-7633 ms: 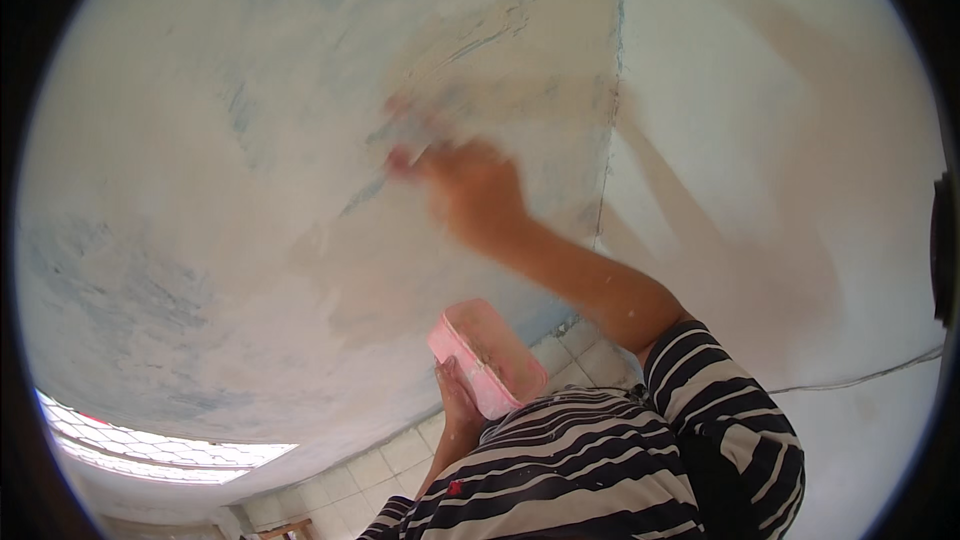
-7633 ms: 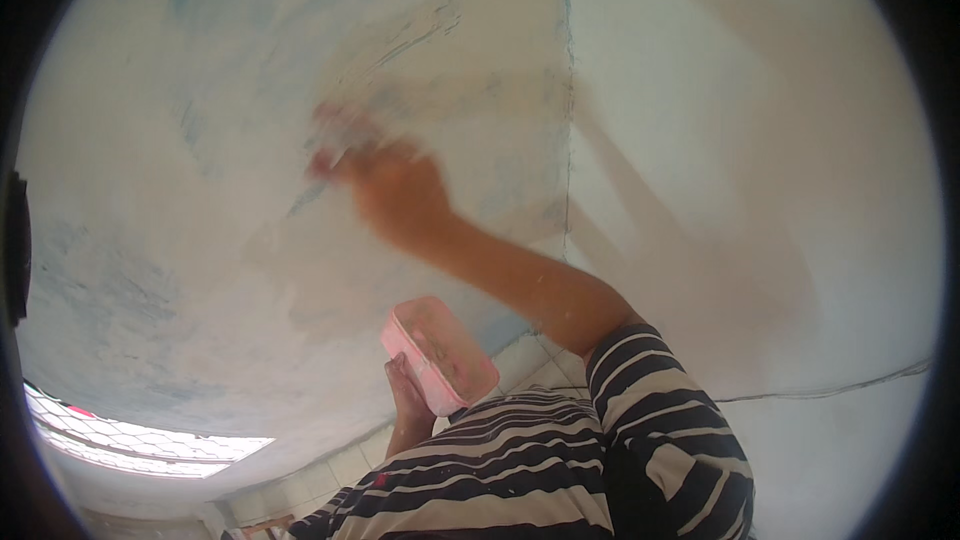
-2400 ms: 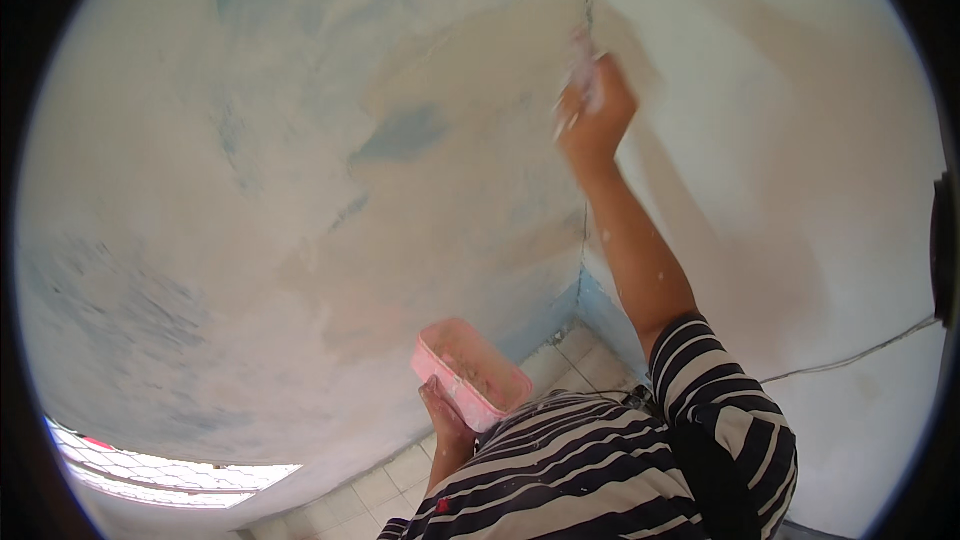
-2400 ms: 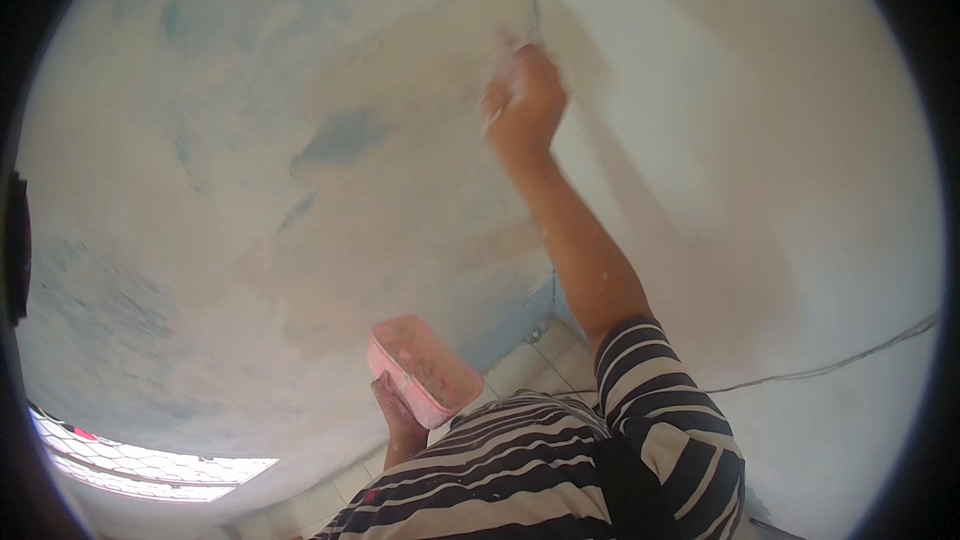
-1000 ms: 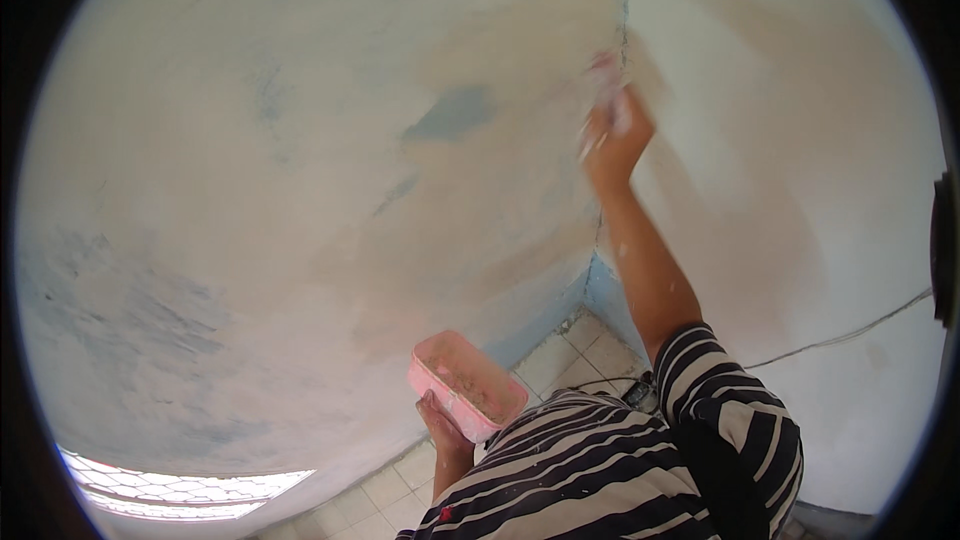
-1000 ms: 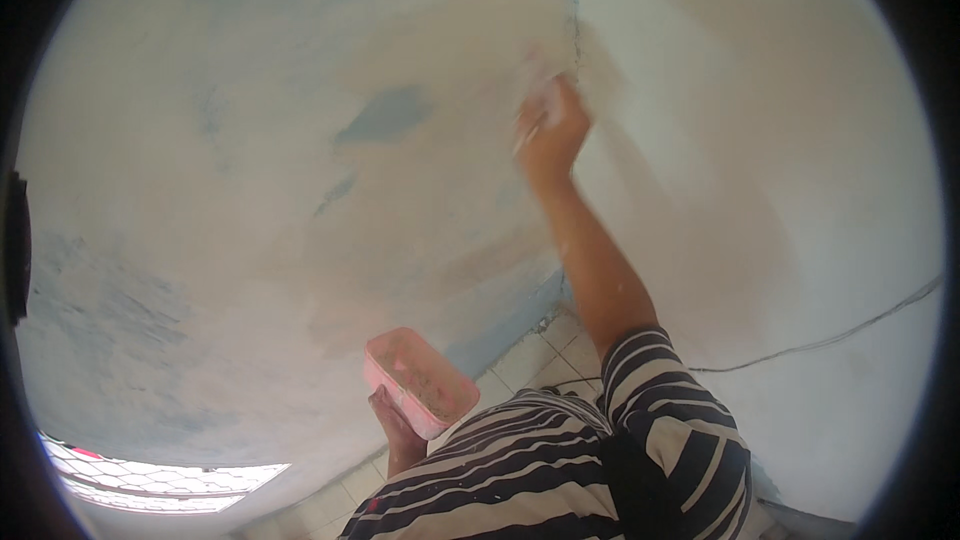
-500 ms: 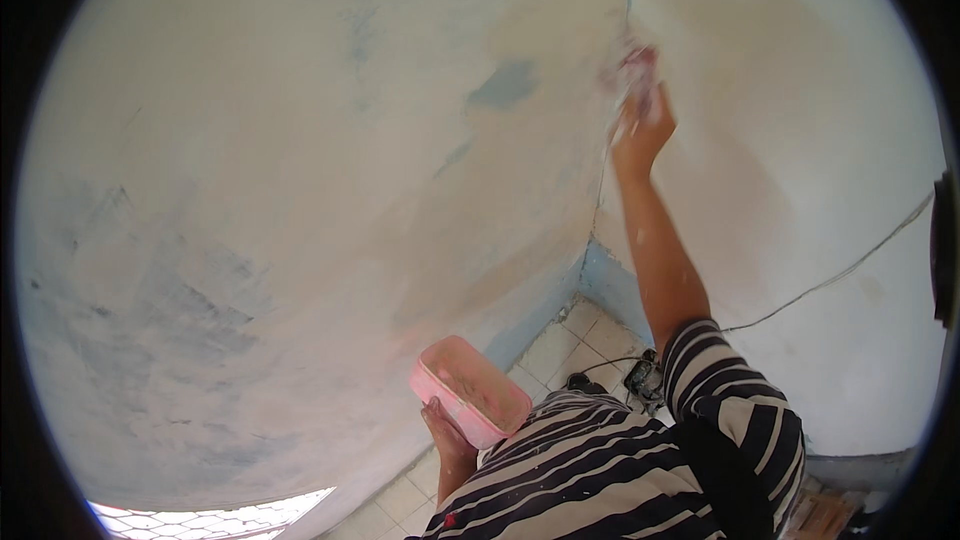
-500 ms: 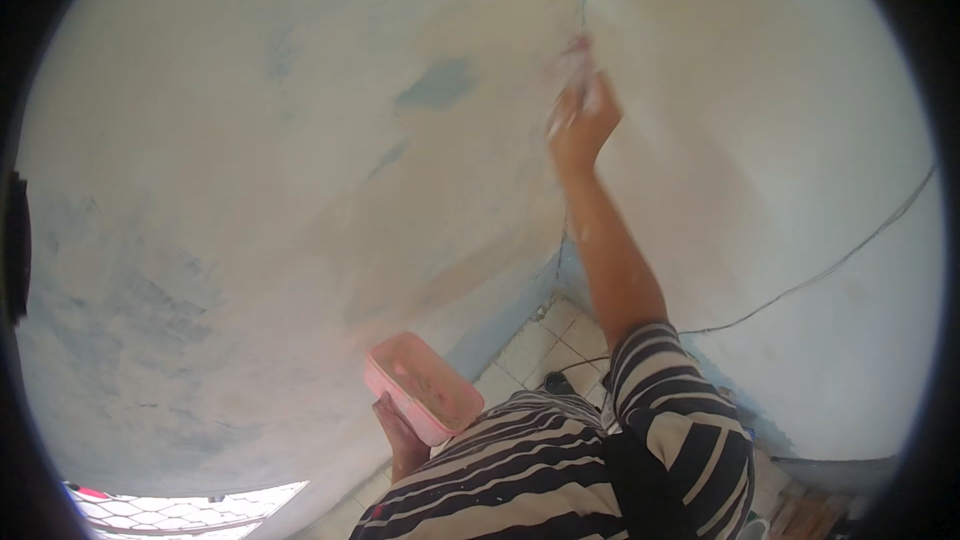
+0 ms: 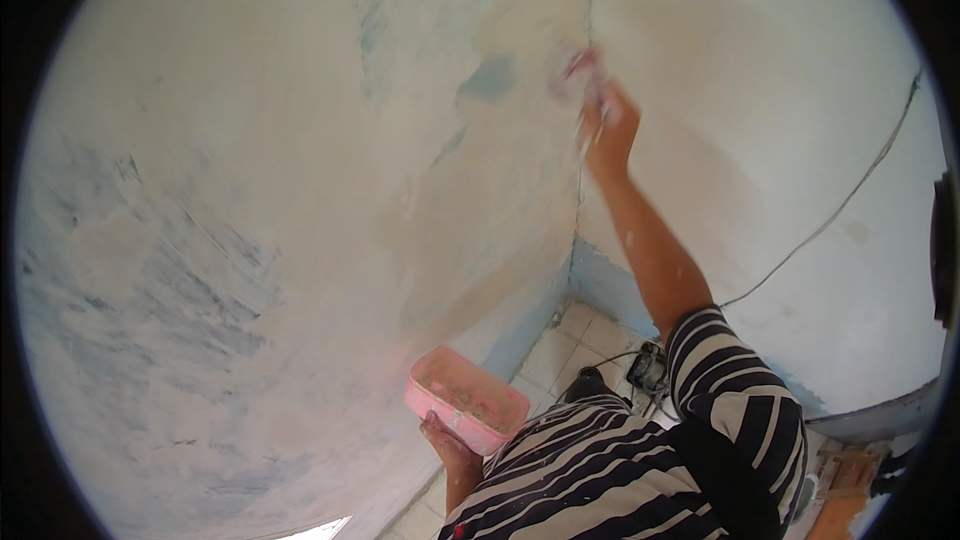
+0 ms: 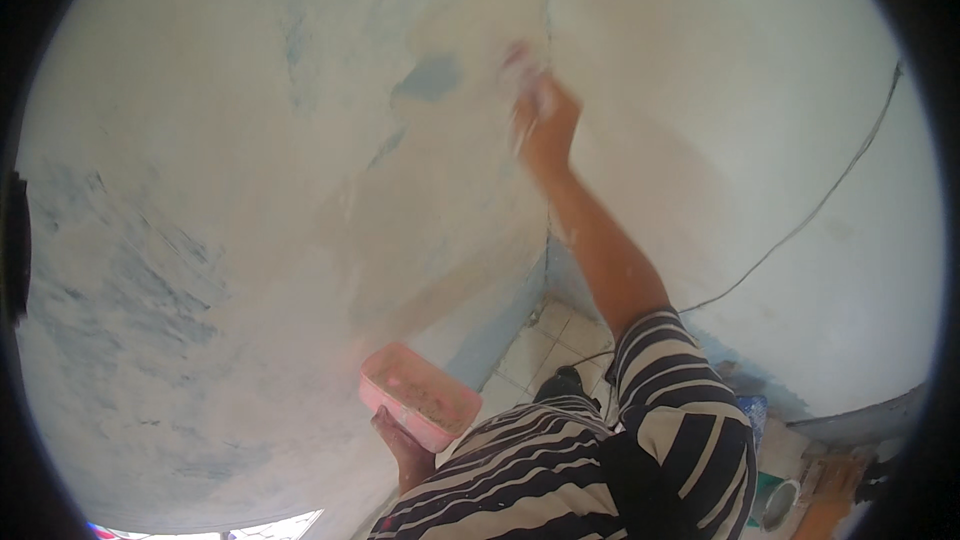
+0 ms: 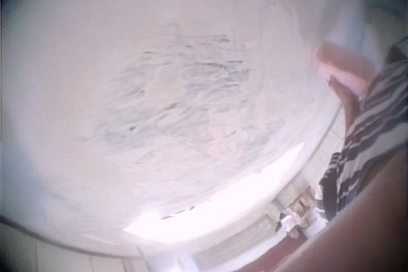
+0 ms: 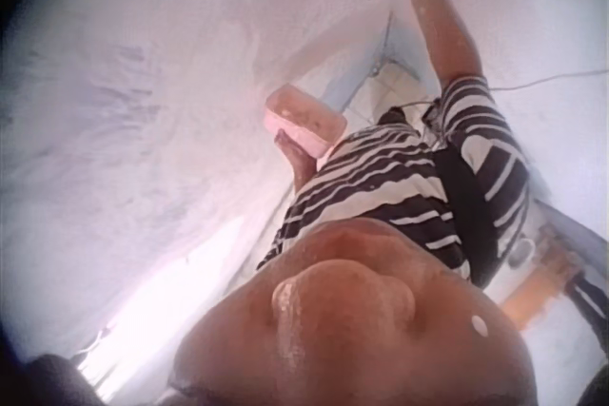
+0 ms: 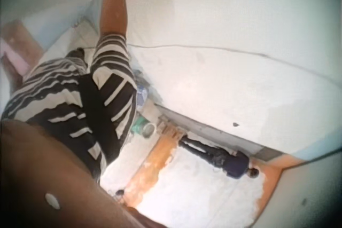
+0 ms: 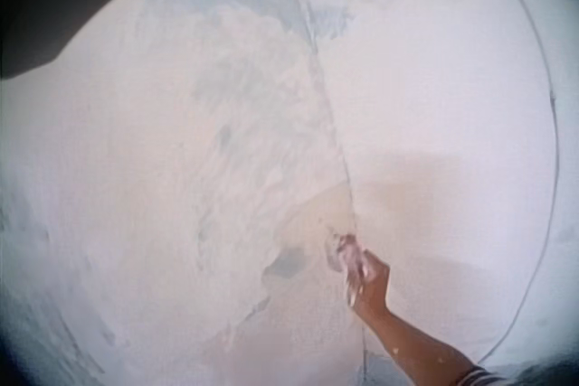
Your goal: The person applies filler material to a wall and ceiling corner. The person scoops white filler from a pink container with a putty knife and spreads it across the wall and ceiling surfaces.
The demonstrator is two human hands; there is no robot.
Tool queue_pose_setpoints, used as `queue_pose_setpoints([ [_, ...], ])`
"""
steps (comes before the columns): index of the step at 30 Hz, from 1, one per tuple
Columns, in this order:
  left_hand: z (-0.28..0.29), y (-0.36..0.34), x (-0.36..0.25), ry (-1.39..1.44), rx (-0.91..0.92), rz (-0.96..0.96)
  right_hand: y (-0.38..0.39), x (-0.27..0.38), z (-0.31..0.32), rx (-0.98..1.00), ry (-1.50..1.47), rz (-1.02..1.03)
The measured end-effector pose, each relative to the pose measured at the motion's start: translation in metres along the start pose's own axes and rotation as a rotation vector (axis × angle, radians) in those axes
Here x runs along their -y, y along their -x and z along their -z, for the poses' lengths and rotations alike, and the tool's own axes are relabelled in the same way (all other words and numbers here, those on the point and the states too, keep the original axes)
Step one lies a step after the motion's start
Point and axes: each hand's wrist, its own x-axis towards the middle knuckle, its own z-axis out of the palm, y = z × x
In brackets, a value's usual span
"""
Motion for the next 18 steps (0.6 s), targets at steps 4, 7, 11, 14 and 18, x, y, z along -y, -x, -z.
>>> queue_pose_setpoints([
  [4, 0.025, -0.011, 0.021, 0.053, -0.056, 0.011, -0.087, -0.085, -0.007, -0.260, 0.384, 0.216],
  [7, 0.014, -0.007, 0.013, 0.035, -0.089, -0.035, -0.060, -0.067, -0.052, -0.057, 0.348, 0.014],
  [11, 0.016, -0.008, 0.019, 0.030, -0.090, -0.110, 0.073, 0.049, -0.064, 0.198, 0.046, 0.751],
  [14, -0.002, -0.006, 0.011, 0.085, -0.121, -0.142, 0.054, 0.057, -0.039, 0.150, -0.079, 0.358],
  [18, 0.014, -0.009, 0.029, -0.001, -0.150, -0.219, -0.064, 0.002, -0.041, -0.132, 0.259, 0.280],
])
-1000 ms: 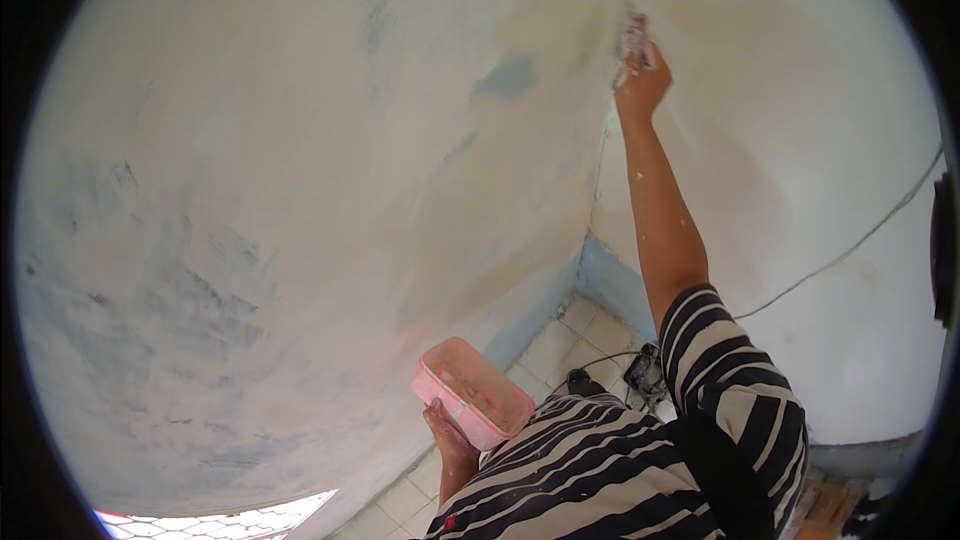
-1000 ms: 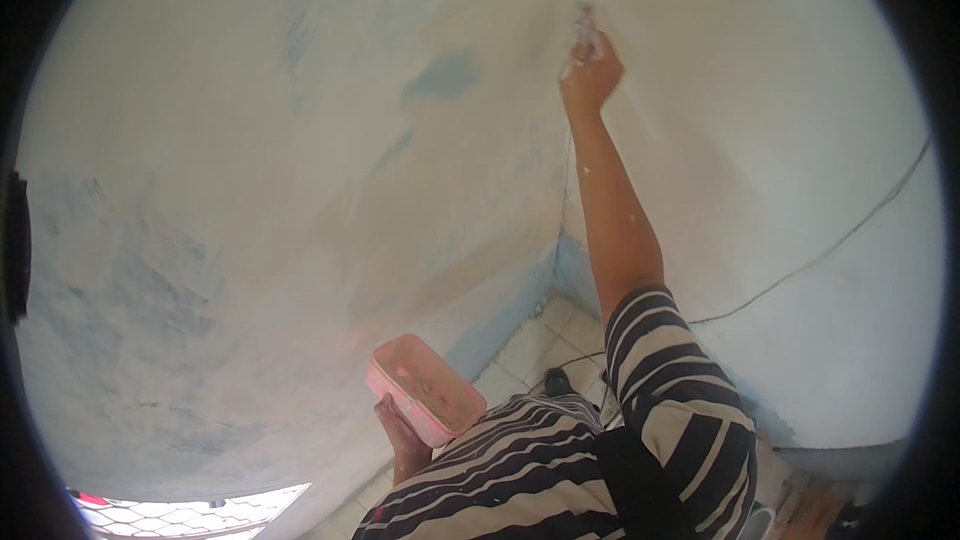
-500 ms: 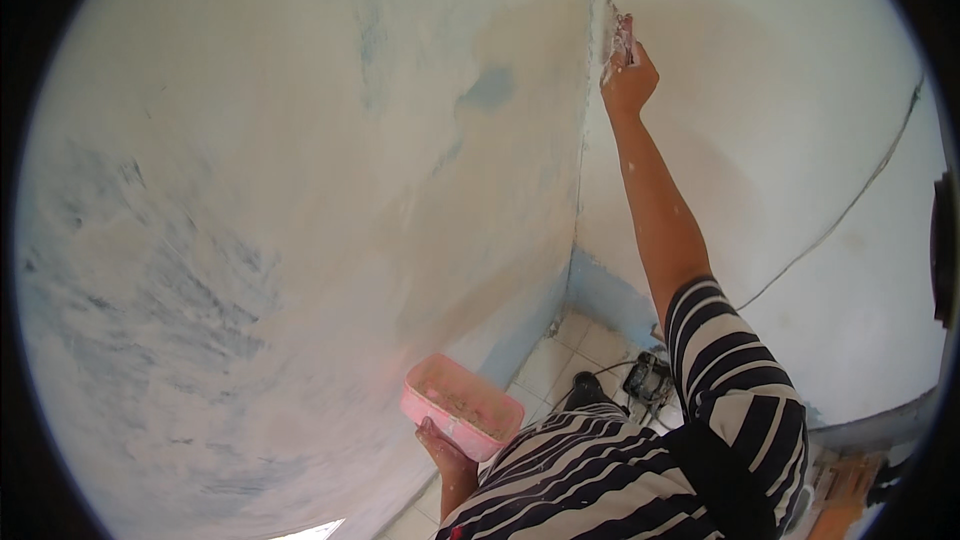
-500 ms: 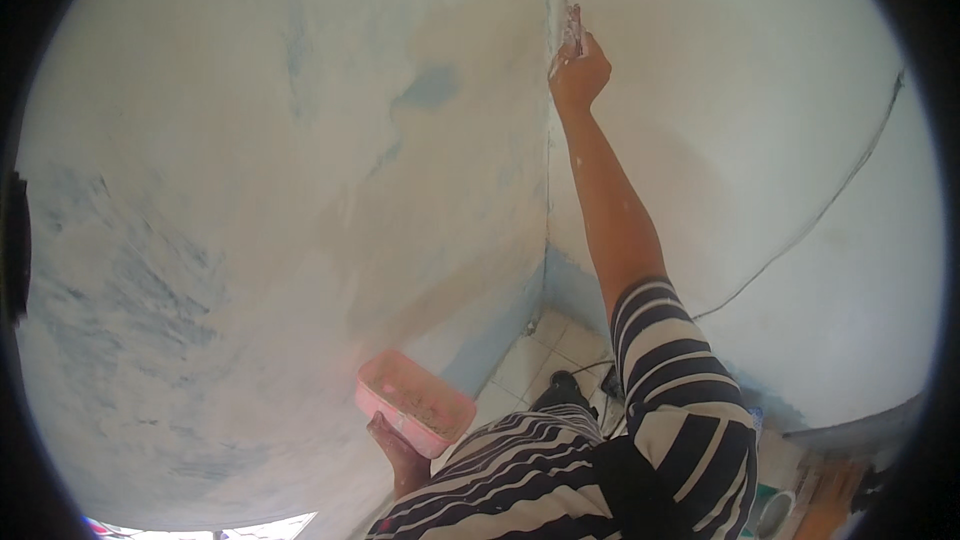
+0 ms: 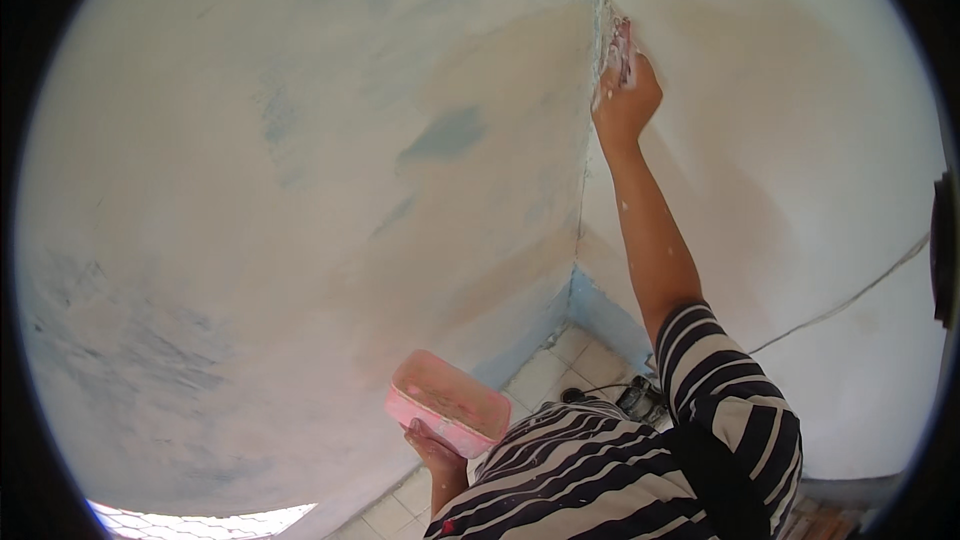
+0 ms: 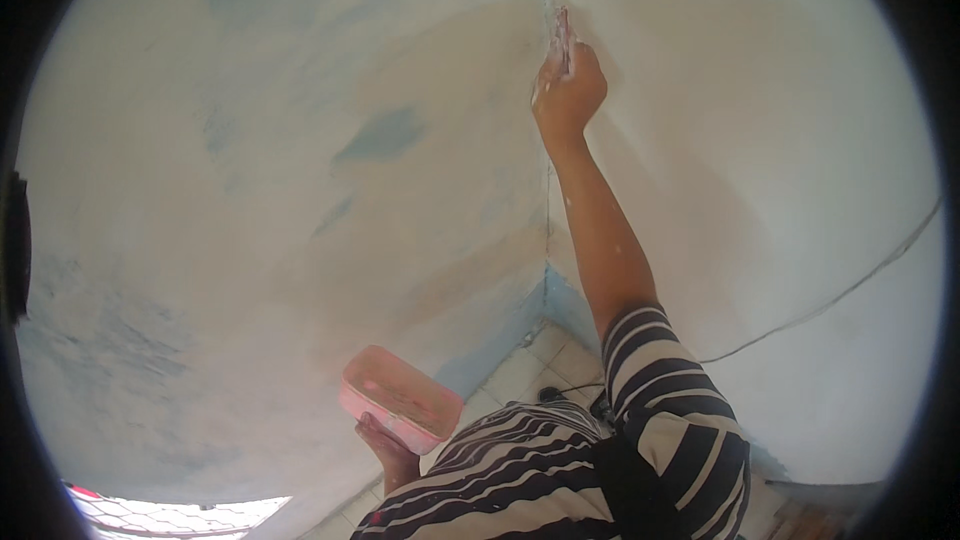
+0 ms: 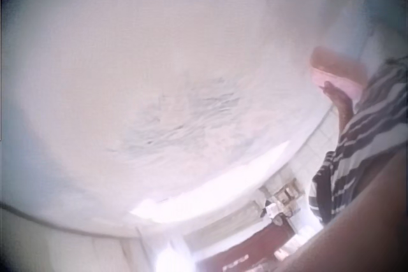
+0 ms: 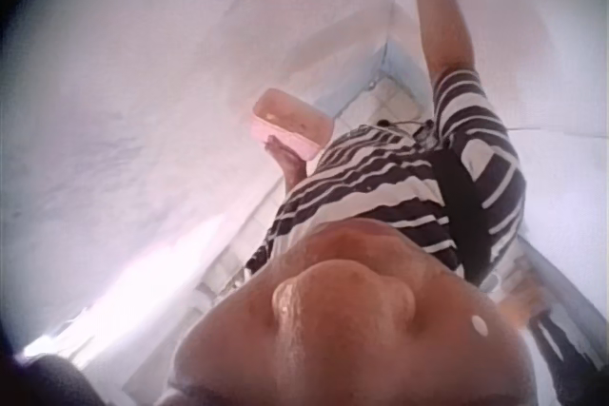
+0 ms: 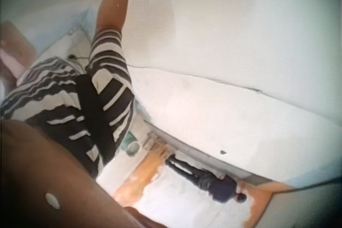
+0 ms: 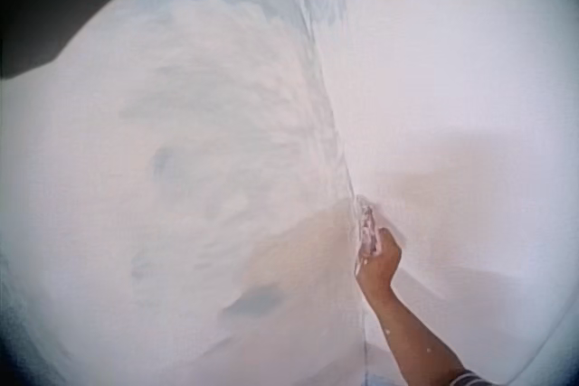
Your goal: The person applies filler material to a wall and ceiling corner. The person scoops white filler from a pink container with a putty knife and spreads it across the wall and ceiling surfaces.
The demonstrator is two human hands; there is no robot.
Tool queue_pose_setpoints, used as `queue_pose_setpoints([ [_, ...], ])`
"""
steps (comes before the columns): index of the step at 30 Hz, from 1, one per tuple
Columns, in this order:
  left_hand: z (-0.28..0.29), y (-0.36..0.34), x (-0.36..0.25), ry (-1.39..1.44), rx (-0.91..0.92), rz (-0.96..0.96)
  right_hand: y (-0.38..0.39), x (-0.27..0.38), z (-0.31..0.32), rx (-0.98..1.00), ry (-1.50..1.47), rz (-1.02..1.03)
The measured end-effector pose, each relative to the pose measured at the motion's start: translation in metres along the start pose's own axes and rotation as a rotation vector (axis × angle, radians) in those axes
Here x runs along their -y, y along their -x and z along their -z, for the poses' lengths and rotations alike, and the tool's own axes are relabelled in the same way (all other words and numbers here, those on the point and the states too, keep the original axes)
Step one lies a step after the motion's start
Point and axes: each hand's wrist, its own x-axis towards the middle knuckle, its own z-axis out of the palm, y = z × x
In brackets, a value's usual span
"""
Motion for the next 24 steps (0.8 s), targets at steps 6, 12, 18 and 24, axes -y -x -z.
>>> queue_pose_setpoints([
  [6, -0.034, 0.007, -0.024, 0.126, -0.092, -0.008, 0.105, 0.117, -0.022, 0.272, -0.220, 0.368],
  [12, -0.053, 0.013, -0.028, 0.068, -0.100, -0.103, 0.041, 0.072, 0.000, 0.135, -0.694, -0.122],
  [18, -0.055, 0.014, -0.023, 0.054, -0.204, -0.064, 0.056, 0.100, -0.043, 0.041, 0.072, 0.101],
  [24, -0.069, 0.017, -0.032, -0.066, -0.324, -0.108, 0.125, 0.154, 0.013, 0.562, -0.713, 0.365],
])
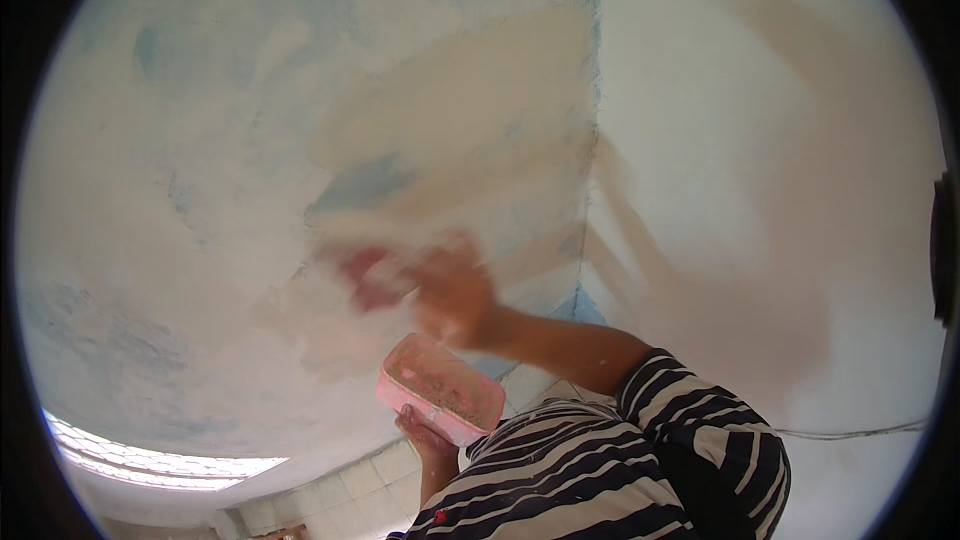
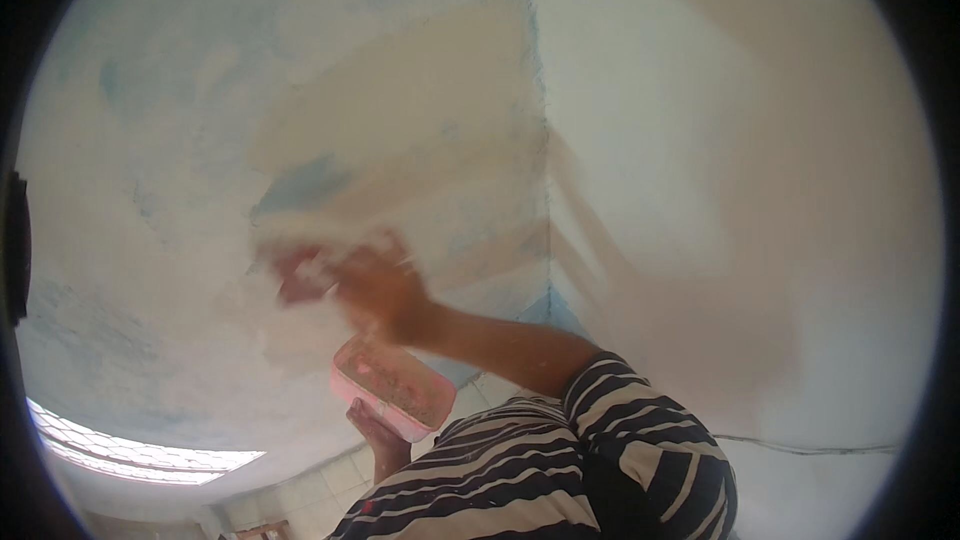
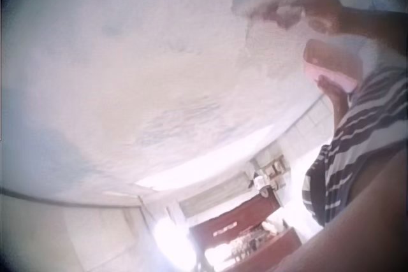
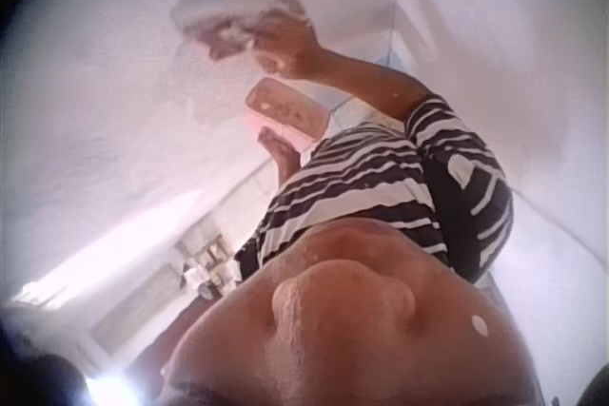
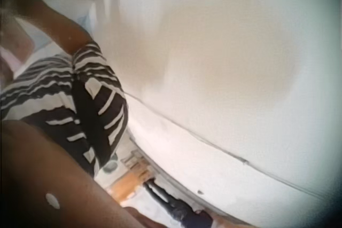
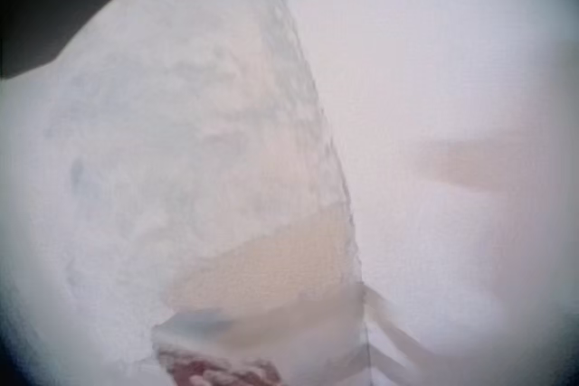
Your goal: The person applies filler material to a wall and ceiling corner. The person scoops white filler from a pink container with a putty knife and spreads it across the wall and ceiling surfaces.
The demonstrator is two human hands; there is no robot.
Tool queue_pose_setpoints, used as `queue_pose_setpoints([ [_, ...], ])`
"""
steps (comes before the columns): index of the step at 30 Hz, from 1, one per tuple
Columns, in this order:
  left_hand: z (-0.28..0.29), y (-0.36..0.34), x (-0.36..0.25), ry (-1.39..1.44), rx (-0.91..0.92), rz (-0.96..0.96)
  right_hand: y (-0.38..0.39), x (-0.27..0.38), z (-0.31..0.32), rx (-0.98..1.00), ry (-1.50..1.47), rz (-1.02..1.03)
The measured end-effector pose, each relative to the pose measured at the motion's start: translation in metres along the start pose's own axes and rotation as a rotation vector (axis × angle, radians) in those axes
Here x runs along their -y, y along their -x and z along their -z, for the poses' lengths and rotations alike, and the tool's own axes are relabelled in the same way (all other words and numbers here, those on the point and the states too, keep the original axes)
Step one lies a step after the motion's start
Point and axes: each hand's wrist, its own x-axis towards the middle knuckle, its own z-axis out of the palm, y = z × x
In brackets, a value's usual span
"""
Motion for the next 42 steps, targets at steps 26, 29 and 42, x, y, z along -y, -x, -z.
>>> queue_pose_setpoints([
  [26, 0.041, -0.024, 0.017, -0.109, 0.030, -0.087, 0.058, -0.093, 0.014, -0.401, 0.471, -0.344],
  [29, 0.042, -0.023, 0.007, -0.257, 0.198, -0.161, 0.090, -0.080, 0.018, -0.427, 0.244, -0.277],
  [42, -0.009, -0.012, -0.010, -0.142, 0.242, -0.002, 0.091, -0.108, 0.055, -0.488, 0.196, -0.505],
])
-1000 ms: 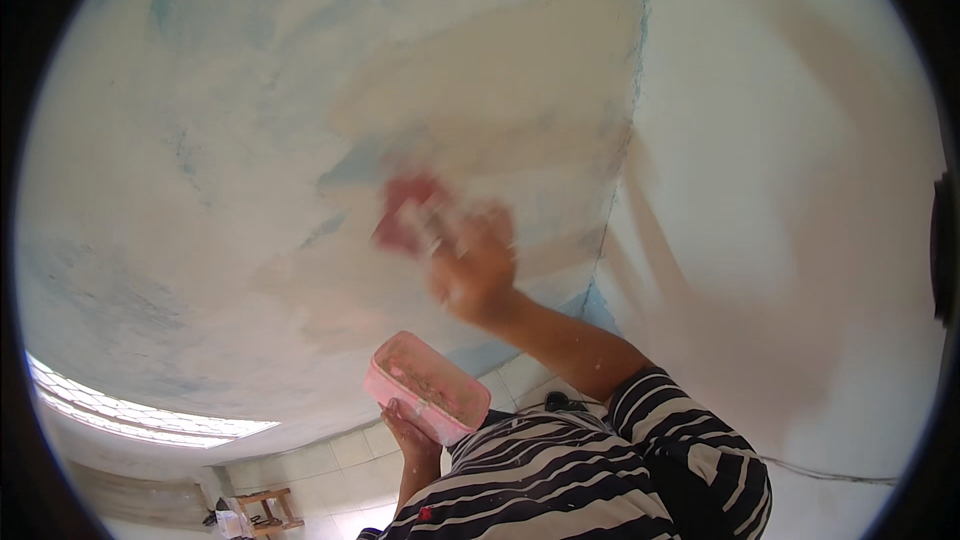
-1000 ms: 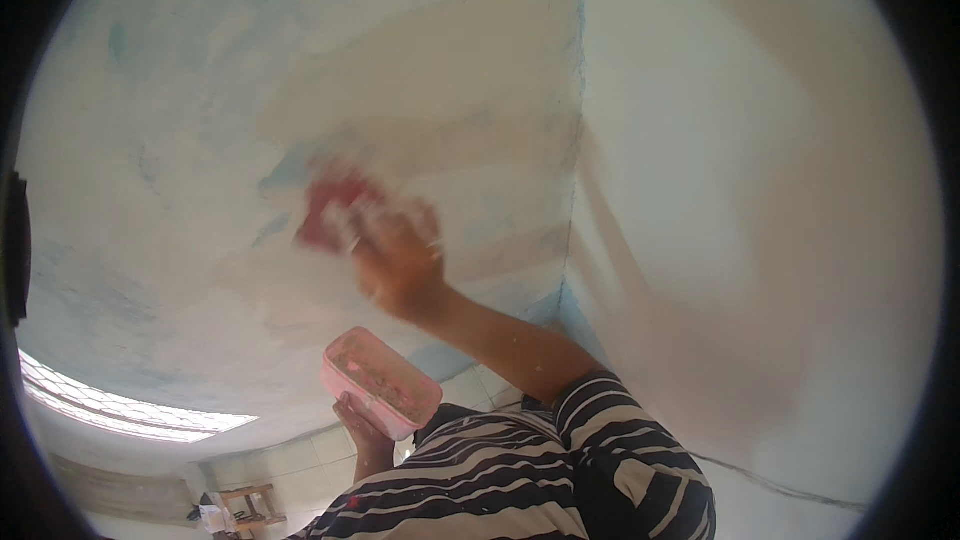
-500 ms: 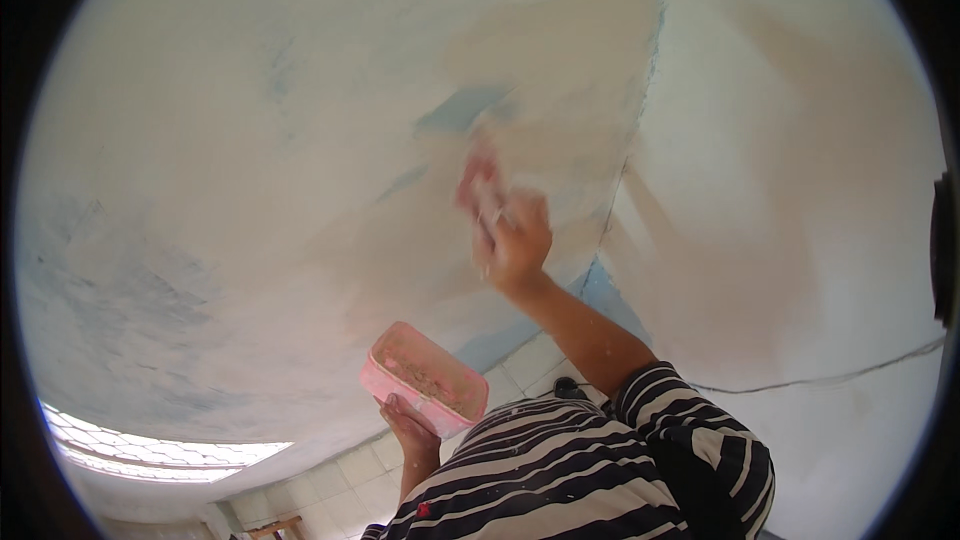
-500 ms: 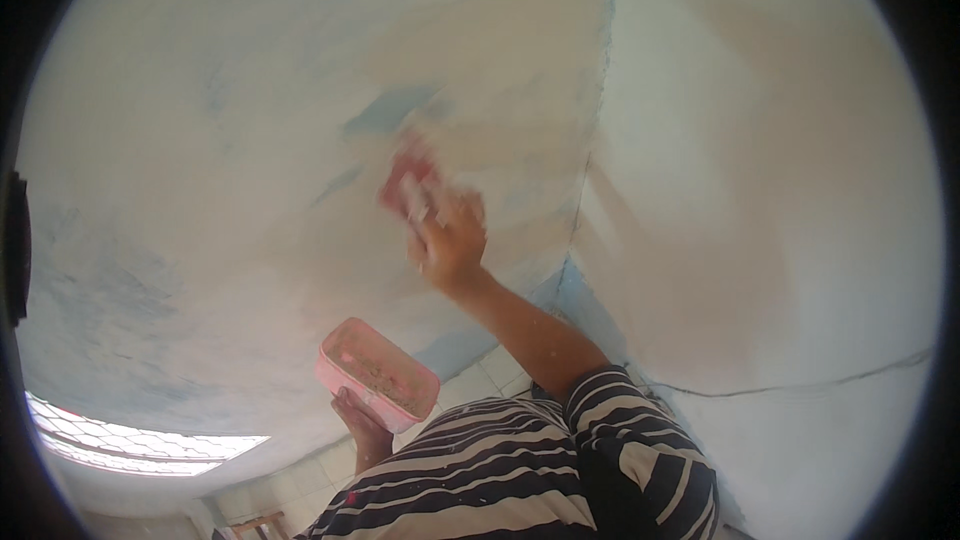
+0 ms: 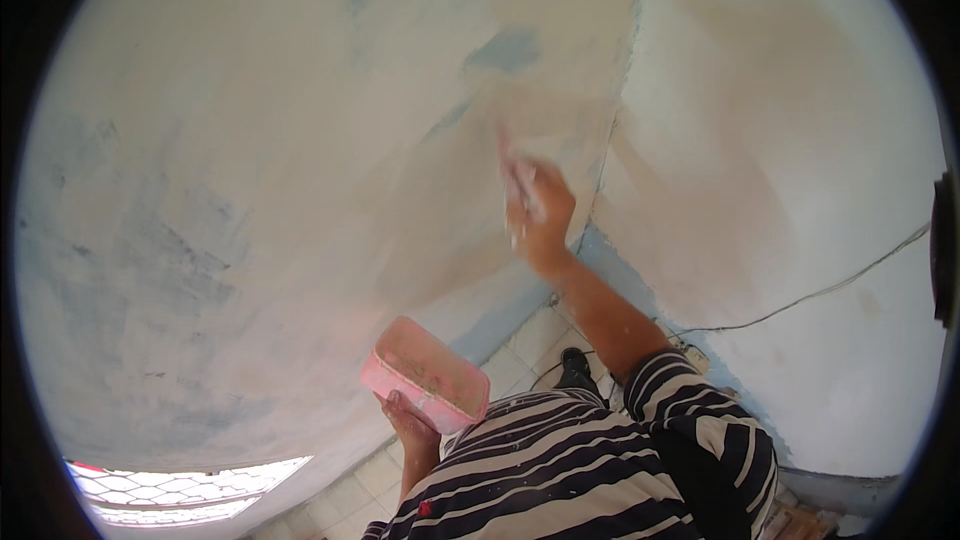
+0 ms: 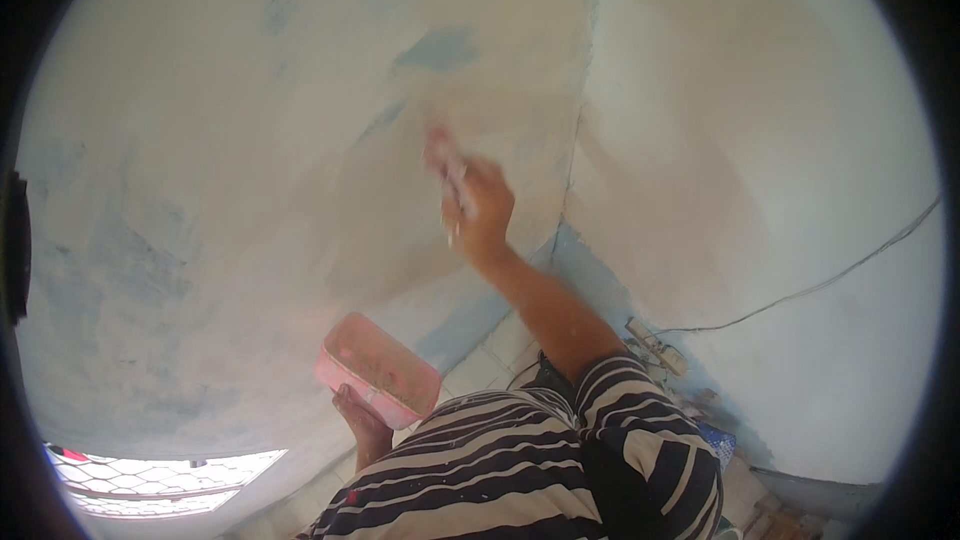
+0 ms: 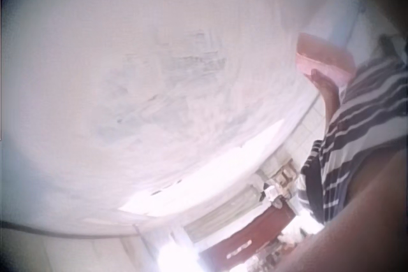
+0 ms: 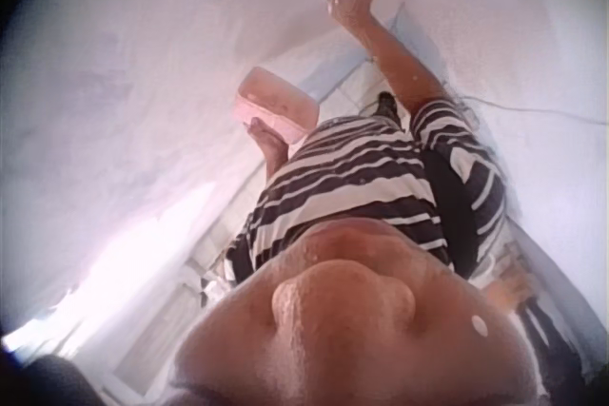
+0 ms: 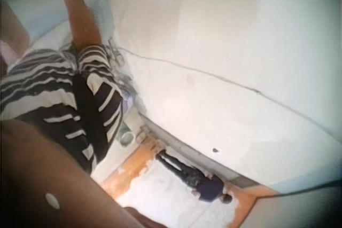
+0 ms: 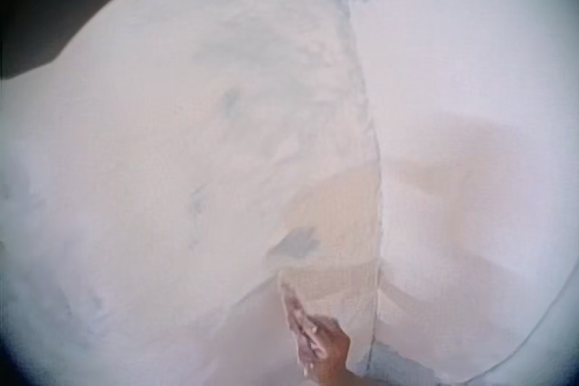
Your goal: The person applies filler material to a wall and ceiling corner. The person scoops white filler from a pink container with a putty knife and spreads it across the wall and ceiling surfaces.
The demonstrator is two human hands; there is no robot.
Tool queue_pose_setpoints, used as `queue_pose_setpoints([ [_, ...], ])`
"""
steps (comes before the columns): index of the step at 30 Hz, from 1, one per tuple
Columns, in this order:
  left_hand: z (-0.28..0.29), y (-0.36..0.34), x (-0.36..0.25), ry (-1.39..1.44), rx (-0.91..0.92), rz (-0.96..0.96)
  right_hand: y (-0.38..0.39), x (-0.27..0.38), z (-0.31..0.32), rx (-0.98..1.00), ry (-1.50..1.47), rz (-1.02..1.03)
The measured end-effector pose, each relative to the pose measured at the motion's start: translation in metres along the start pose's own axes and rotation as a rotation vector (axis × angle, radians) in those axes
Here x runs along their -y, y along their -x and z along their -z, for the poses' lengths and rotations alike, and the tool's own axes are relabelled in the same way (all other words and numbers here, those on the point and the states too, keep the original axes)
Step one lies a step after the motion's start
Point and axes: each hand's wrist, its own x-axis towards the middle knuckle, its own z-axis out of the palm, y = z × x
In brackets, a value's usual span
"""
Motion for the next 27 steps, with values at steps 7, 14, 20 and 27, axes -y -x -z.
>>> queue_pose_setpoints([
  [7, -0.003, 0.002, -0.010, -0.094, 0.003, -0.036, 0.039, 0.082, 0.061, -0.003, -0.836, -0.868],
  [14, -0.032, -0.002, -0.027, 0.111, -0.099, 0.266, 0.110, 0.105, 0.110, 0.182, -0.842, -0.701],
  [20, -0.035, 0.000, -0.041, 0.403, 0.110, 0.421, 0.110, 0.129, 0.117, 0.673, -0.486, -0.112],
  [27, -0.019, -0.001, -0.063, 0.500, 0.174, 0.483, 0.092, 0.137, 0.111, 0.807, -0.114, 0.426],
])
